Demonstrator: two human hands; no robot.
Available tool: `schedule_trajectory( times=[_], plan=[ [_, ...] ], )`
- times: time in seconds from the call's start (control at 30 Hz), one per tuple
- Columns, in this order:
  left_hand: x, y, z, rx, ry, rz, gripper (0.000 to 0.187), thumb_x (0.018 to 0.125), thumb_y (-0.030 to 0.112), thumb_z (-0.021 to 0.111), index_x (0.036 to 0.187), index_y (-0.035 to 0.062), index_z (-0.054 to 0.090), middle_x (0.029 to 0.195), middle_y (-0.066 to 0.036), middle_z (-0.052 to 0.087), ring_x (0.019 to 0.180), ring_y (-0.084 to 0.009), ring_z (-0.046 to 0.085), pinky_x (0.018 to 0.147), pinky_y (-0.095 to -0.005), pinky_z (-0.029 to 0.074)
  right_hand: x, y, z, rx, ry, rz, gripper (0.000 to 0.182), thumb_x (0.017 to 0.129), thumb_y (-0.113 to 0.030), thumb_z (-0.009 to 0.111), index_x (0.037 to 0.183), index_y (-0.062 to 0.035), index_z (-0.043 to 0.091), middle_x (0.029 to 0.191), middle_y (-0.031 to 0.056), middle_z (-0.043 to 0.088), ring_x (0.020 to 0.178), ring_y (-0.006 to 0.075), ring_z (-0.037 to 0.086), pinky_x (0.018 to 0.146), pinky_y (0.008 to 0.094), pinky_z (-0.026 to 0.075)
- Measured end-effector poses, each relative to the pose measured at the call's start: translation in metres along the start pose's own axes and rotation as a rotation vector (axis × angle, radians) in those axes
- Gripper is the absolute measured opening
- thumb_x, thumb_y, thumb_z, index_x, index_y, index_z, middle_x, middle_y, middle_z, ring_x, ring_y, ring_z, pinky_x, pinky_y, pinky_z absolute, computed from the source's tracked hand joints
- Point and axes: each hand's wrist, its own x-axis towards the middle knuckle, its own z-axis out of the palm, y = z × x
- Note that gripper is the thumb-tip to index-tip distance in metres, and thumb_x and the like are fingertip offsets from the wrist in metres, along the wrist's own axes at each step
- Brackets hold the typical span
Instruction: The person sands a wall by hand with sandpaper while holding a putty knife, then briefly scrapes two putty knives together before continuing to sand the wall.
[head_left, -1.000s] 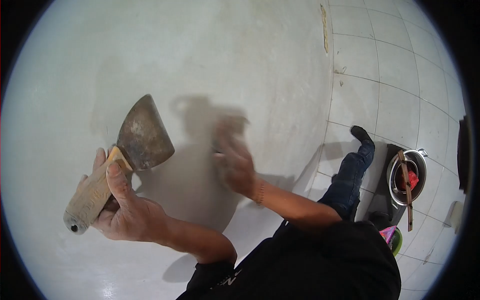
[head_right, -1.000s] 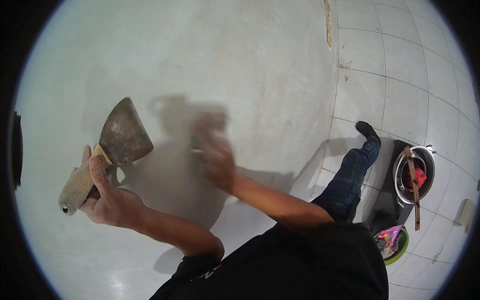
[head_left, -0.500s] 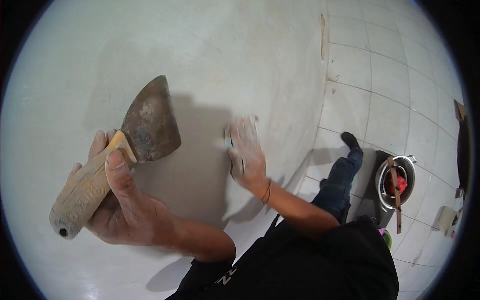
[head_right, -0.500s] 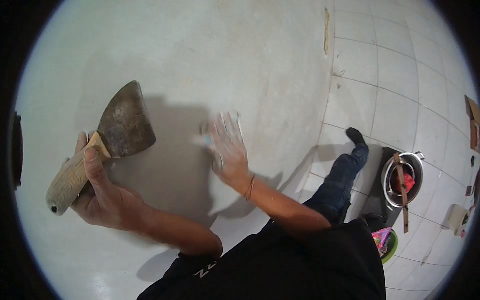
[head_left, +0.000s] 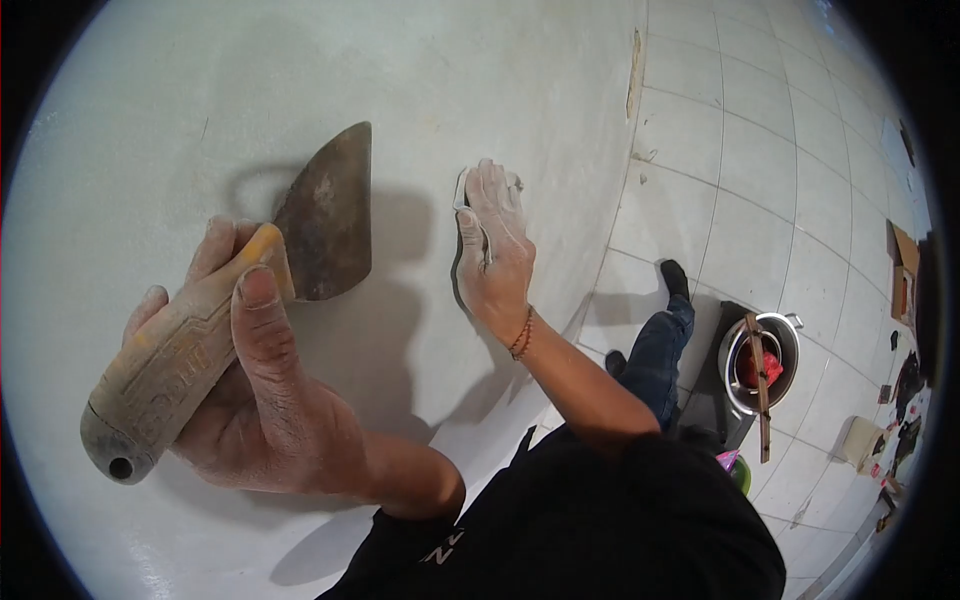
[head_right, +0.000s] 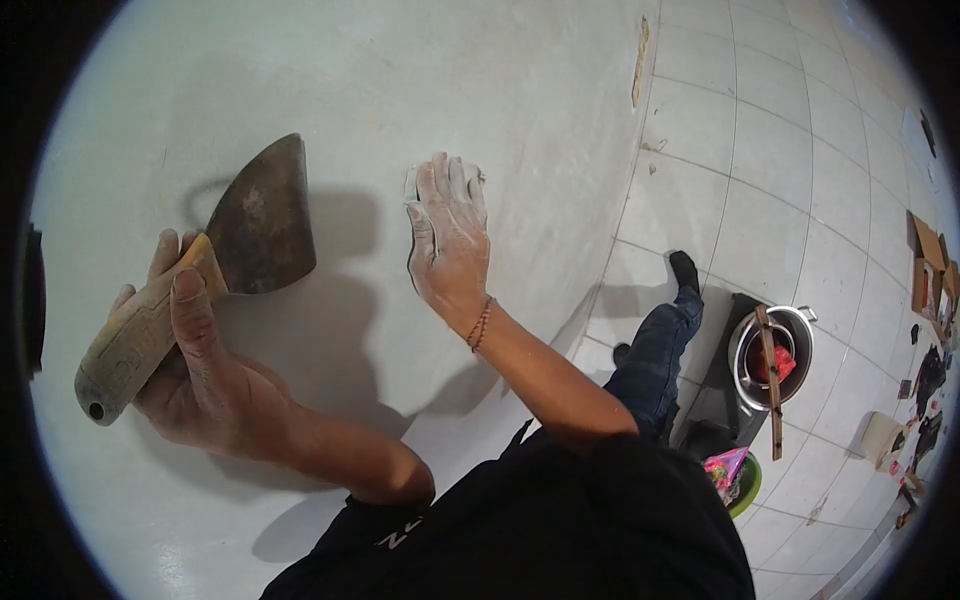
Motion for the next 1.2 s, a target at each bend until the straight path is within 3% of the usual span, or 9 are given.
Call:
schedule_trajectory(
  times=[0.17, 0.23, 0.47, 0.6, 0.73, 0.87, 0.97, 1.2],
  plan=[
    [-0.002, -0.005, -0.007, -0.009, -0.01, 0.006, 0.045, 0.082, 0.014, 0.064, 0.112, -0.0066, 0.037, 0.099, -0.027, 0.06, 0.097, -0.0314, 0.06, 0.088, -0.0365, 0.051, -0.043, 0.0, -0.01, -0.041, -0.151, -0.008, 0.041, 0.085, -0.008, 0.052, 0.124, 0.0018, 0.047, 0.13, 0.0202, 0.044, 0.126, 0.0384, 0.034, 0.106, 0.048, 0.021],
    [0.001, -0.004, -0.007, -0.047, -0.013, 0.007, 0.045, 0.082, 0.014, 0.064, 0.112, -0.006, 0.037, 0.098, -0.027, 0.06, 0.097, -0.0316, 0.06, 0.089, -0.0371, 0.051, -0.012, -0.006, -0.001, 0.001, -0.017, -0.07, 0.041, 0.085, -0.01, 0.051, 0.124, 0.0019, 0.047, 0.131, 0.0201, 0.043, 0.127, 0.0381, 0.032, 0.106, 0.0493, 0.019],
    [-0.004, -0.003, -0.009, -0.013, -0.015, 0.014, 0.045, 0.082, 0.014, 0.064, 0.112, -0.0056, 0.037, 0.097, -0.026, 0.061, 0.098, -0.0318, 0.06, 0.089, -0.0394, 0.05, -0.038, 0.009, -0.006, -0.063, -0.055, -0.101, 0.038, 0.086, -0.009, 0.05, 0.122, 0.002, 0.049, 0.131, 0.0192, 0.043, 0.126, 0.0413, 0.031, 0.106, 0.051, 0.019],
    [-0.004, -0.003, -0.018, -0.01, -0.033, 0.019, 0.046, 0.082, 0.015, 0.064, 0.113, -0.0055, 0.037, 0.097, -0.026, 0.061, 0.098, -0.0319, 0.06, 0.09, -0.0388, 0.049, -0.012, 0.004, -0.002, -0.033, -0.022, -0.028, 0.04, 0.086, -0.009, 0.05, 0.125, -0.0017, 0.048, 0.134, 0.018, 0.041, 0.129, 0.0411, 0.027, 0.106, 0.0502, 0.018],
    [-0.006, -0.003, -0.009, 0.004, -0.009, 0.004, 0.048, 0.081, 0.016, 0.064, 0.114, -0.0052, 0.036, 0.097, -0.026, 0.061, 0.098, -0.0314, 0.06, 0.091, -0.0389, 0.049, -0.051, 0.003, -0.006, -0.102, -0.077, -0.011, 0.044, 0.086, -0.012, 0.051, 0.128, -0.0017, 0.045, 0.136, 0.0182, 0.038, 0.128, 0.0418, 0.027, 0.106, 0.0504, 0.018],
    [-0.007, -0.003, -0.011, 0.009, -0.072, 0.017, 0.048, 0.082, 0.016, 0.064, 0.114, -0.006, 0.036, 0.098, -0.026, 0.061, 0.097, -0.0311, 0.061, 0.091, -0.0395, 0.049, -0.003, 0.007, -0.002, -0.12, -0.015, -0.034, 0.043, 0.086, -0.014, 0.05, 0.128, -0.0025, 0.045, 0.135, 0.0177, 0.038, 0.128, 0.0414, 0.028, 0.107, 0.0502, 0.017],
    [-0.009, -0.008, -0.009, 0.0, -0.076, 0.05, 0.048, 0.082, 0.016, 0.064, 0.114, -0.0061, 0.036, 0.097, -0.026, 0.061, 0.097, -0.0308, 0.061, 0.091, -0.0397, 0.048, -0.045, 0.008, -0.001, -0.044, -0.02, -0.024, 0.042, 0.086, -0.013, 0.051, 0.127, -0.0034, 0.046, 0.135, 0.0162, 0.039, 0.128, 0.0402, 0.029, 0.106, 0.0496, 0.018],
    [-0.004, -0.004, -0.006, 0.029, -0.091, 0.092, 0.051, 0.081, 0.019, 0.065, 0.114, -0.0059, 0.035, 0.097, -0.024, 0.062, 0.097, -0.0301, 0.061, 0.089, -0.0382, 0.05, -0.04, 0.005, 0.0, -0.067, -0.036, -0.023, 0.046, 0.086, -0.011, 0.051, 0.131, -0.0049, 0.042, 0.136, 0.016, 0.039, 0.129, 0.0394, 0.028, 0.106, 0.0499, 0.017]
  ],
)
